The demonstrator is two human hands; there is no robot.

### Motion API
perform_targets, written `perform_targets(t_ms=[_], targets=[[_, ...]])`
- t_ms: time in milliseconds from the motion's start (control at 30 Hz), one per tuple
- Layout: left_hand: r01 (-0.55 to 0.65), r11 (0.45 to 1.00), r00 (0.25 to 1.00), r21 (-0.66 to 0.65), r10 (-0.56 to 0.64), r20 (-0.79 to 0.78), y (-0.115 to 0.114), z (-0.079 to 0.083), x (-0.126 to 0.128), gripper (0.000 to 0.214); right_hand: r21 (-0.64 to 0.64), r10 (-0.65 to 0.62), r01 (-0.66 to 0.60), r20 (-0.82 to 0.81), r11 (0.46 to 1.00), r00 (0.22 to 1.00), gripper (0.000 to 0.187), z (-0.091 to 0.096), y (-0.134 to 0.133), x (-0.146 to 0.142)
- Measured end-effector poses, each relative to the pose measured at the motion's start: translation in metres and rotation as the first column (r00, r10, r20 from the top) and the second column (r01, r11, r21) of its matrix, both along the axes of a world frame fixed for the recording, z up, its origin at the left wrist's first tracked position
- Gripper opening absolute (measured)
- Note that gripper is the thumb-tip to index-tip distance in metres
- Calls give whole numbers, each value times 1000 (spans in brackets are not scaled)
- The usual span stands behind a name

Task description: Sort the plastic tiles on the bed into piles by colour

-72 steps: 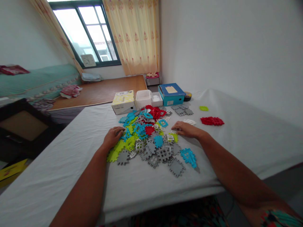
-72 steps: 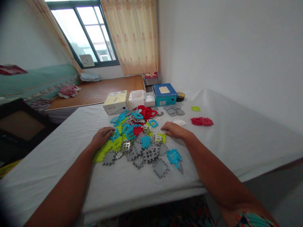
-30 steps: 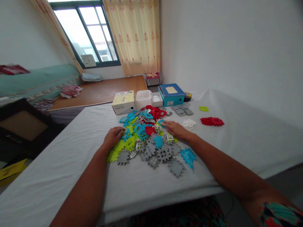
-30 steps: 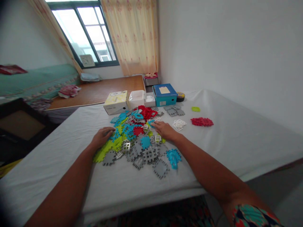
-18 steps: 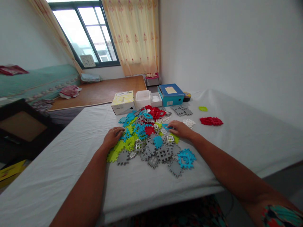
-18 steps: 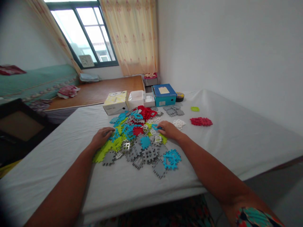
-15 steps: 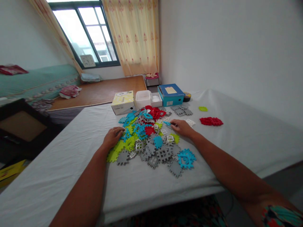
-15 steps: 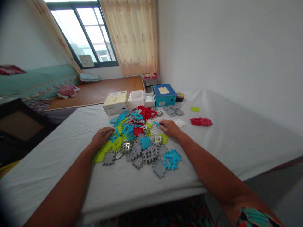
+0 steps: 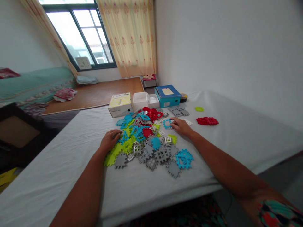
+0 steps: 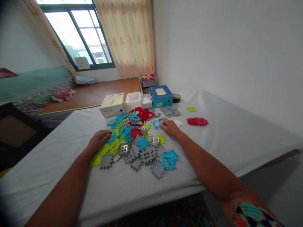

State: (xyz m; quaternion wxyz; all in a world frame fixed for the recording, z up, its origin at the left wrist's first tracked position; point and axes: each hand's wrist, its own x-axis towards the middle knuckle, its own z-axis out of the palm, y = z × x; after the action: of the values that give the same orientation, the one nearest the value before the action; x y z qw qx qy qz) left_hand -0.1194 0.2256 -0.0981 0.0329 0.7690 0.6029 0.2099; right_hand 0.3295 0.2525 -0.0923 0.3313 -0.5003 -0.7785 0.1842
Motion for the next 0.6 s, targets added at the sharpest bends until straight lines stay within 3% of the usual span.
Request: perform_targets(t_ms=[300, 500, 600], targets=[[24, 1000, 1000, -1, -24, 6, 5, -4, -6, 43, 43, -136, 139, -72, 989, 988, 28, 4, 8, 22], [13, 1000, 1000, 16, -14, 8, 5, -6, -6, 43, -5, -247, 256, -272, 967, 930, 34, 26, 17, 57], [14, 1000, 1000, 16, -14, 5, 4, -4, -4, 44, -7, -270, 277, -243, 961, 932, 37, 36, 6, 79]])
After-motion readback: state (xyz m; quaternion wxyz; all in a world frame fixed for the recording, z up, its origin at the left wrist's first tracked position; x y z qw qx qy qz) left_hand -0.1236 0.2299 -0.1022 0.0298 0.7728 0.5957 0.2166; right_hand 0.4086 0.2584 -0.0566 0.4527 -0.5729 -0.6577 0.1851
